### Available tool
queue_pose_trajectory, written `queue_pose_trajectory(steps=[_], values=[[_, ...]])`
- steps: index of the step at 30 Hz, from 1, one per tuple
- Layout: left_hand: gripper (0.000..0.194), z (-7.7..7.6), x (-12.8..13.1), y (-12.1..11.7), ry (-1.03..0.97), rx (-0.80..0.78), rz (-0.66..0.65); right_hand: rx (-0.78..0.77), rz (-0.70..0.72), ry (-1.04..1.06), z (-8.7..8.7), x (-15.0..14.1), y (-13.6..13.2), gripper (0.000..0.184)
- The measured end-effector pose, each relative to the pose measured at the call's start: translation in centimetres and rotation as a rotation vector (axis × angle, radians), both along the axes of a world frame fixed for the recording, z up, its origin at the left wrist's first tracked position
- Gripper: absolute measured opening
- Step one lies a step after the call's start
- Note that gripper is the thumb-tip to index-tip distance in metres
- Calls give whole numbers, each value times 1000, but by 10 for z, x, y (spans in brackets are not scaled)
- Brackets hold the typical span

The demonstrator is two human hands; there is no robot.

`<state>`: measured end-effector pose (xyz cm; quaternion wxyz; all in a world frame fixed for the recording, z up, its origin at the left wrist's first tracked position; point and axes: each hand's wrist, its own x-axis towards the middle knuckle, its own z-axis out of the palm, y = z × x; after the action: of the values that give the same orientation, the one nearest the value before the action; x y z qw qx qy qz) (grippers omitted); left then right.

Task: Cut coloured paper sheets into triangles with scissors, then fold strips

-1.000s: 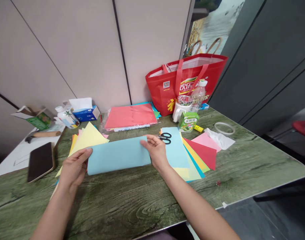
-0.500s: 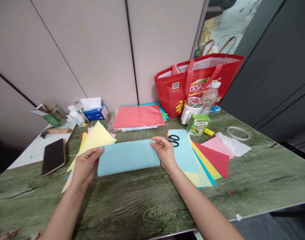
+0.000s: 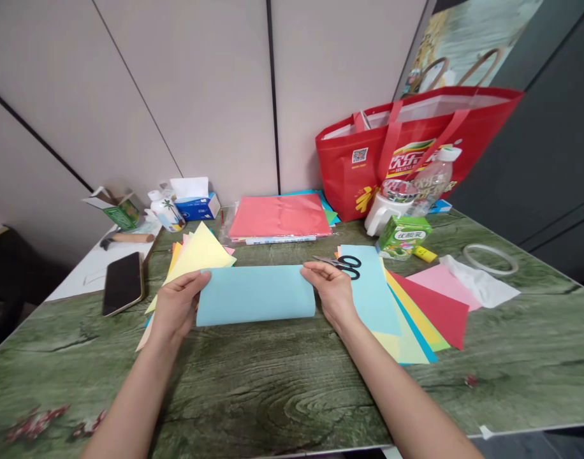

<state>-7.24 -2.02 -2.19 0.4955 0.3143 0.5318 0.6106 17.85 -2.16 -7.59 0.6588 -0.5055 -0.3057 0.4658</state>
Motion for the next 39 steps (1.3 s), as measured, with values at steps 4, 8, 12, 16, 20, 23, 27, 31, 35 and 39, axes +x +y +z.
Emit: queue_pose_trajectory(steps=[4, 8, 12, 16, 20, 23, 27, 31, 35, 39], values=[[30, 2, 0, -1, 7, 4, -3, 0, -9, 7, 3, -1, -1, 24], [29, 3, 0, -1, 8, 10, -4, 4, -24, 16, 6, -2, -3, 24], [30, 2, 0, -1, 7, 13, -9, 17, -35, 35, 6, -3, -3, 24], [31, 1, -2, -1, 6, 14, -12, 29, -38, 51, 7, -3, -3, 28], [30, 3, -7, 2, -4, 22, 15, 75, -74, 52, 16, -6, -7, 37], [31, 5, -10, 6, -15, 34, 59, 119, -81, 36, 25, -11, -11, 38], [34, 6, -12, 10, -8, 37, 80, 144, -68, 16, 31, -14, -13, 32], [36, 4, -12, 12, 13, 37, 82, 136, -55, 6, 30, -11, -13, 31], [36, 2, -14, 13, 31, 37, 100, 128, -49, -6, 30, -10, -13, 31], [35, 2, -14, 13, 41, 16, 96, 116, -46, -14, 31, -10, -13, 28]])
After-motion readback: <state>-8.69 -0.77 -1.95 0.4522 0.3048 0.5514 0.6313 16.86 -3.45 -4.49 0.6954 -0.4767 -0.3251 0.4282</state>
